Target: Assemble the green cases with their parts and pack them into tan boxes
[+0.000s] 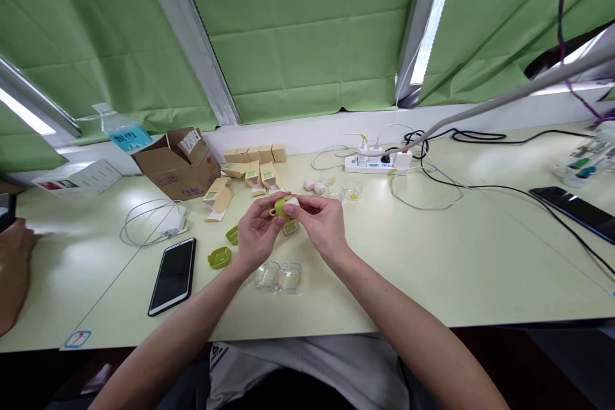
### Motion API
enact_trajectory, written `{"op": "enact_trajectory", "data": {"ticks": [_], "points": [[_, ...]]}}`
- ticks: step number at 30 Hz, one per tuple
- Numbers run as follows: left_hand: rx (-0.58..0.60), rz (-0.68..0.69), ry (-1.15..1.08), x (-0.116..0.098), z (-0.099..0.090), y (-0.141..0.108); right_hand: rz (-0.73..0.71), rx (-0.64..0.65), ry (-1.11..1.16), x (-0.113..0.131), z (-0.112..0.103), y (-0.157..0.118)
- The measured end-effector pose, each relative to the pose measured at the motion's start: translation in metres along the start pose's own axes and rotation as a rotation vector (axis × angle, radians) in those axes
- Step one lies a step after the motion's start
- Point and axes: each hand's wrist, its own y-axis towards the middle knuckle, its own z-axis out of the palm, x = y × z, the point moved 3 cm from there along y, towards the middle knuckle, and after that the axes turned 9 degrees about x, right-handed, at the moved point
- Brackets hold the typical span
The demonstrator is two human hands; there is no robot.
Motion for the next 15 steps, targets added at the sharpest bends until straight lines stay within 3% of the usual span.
{"op": "enact_trajectory", "data": {"ticks": [5,11,15], "points": [[-0.009,0.025,-0.035,-0.009,-0.001,0.004,-0.079,-0.026,-0.106,0.0,0.004,0.002],[-0.005,0.04,-0.017,-0.021,-0.004,0.008,-0.177,0.112,-0.105,0.016,0.006,0.001],[0.019,0.041,-0.044,-0.022,-0.004,0.007,-0.141,0.152,-0.054,0.017,0.003,-0.001]]}}
